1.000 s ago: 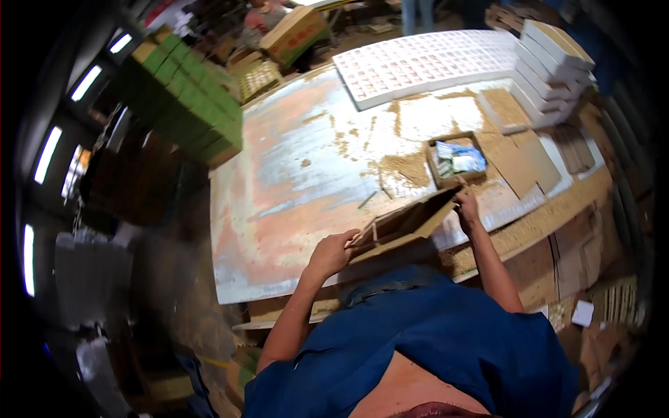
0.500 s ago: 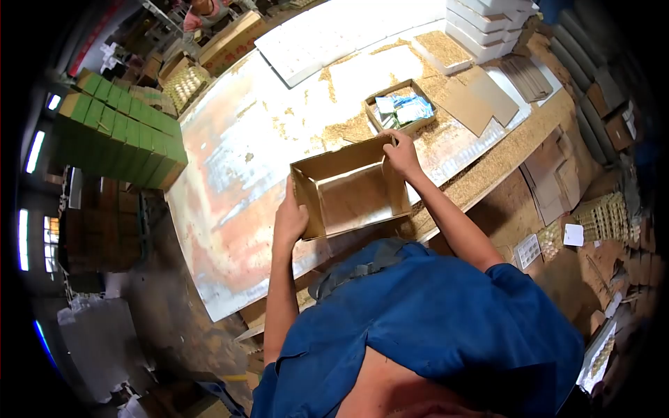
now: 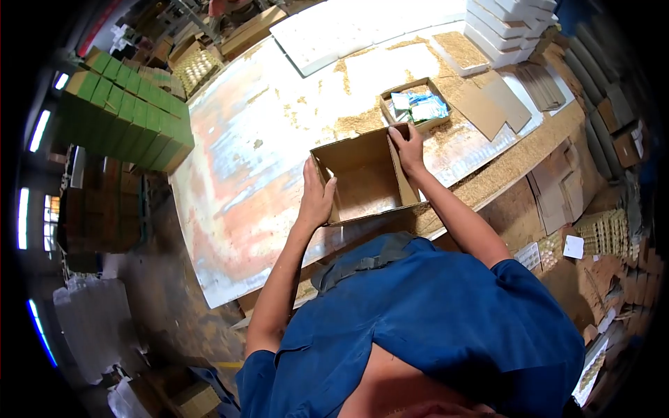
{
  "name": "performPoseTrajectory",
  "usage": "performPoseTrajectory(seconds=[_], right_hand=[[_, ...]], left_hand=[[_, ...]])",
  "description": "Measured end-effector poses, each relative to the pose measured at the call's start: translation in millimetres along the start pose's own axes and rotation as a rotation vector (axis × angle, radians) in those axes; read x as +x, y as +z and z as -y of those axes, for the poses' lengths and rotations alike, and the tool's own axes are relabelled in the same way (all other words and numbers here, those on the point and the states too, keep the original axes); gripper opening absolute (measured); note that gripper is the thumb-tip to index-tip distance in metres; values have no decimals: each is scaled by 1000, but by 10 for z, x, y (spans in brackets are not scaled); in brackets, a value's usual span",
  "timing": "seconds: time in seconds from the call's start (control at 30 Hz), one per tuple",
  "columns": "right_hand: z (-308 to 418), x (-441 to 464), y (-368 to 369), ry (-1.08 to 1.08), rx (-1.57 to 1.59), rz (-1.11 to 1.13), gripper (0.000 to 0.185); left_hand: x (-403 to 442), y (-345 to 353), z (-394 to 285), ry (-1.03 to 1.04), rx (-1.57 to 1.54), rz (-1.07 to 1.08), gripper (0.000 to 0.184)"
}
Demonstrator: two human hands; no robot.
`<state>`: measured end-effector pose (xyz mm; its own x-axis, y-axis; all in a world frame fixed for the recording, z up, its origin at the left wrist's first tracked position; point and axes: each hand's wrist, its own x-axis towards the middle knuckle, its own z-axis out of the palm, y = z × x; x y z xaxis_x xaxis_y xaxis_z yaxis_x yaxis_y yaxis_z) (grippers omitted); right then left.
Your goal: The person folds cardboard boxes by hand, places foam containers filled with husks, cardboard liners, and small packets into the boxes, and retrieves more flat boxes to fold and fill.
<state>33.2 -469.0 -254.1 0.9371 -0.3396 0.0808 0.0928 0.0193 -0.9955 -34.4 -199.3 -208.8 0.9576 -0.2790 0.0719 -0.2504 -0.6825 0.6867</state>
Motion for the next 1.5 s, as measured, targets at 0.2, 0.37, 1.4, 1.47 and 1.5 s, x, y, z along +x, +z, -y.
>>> performPoseTrajectory(seconds=[0.2, 0.37, 1.4, 1.47, 1.5], right_hand=[[-718, 376, -370, -163, -254, 245, 15], [-840, 341, -245, -6, -16, 354, 17], [463, 323, -375, -185, -375, 255, 18], [627, 126, -472, -165, -584, 138, 15], [801, 10, -545, -157, -678, 102, 12]], left_hand=[[-61, 74, -142, 31, -94, -73, 75], [-70, 207, -196, 80, -218, -79, 69], [-256, 657, 249, -339, -386, -194, 103], [-226, 679, 218, -313, -362, -199, 107], [-204, 651, 158, -321, -330, -180, 106]])
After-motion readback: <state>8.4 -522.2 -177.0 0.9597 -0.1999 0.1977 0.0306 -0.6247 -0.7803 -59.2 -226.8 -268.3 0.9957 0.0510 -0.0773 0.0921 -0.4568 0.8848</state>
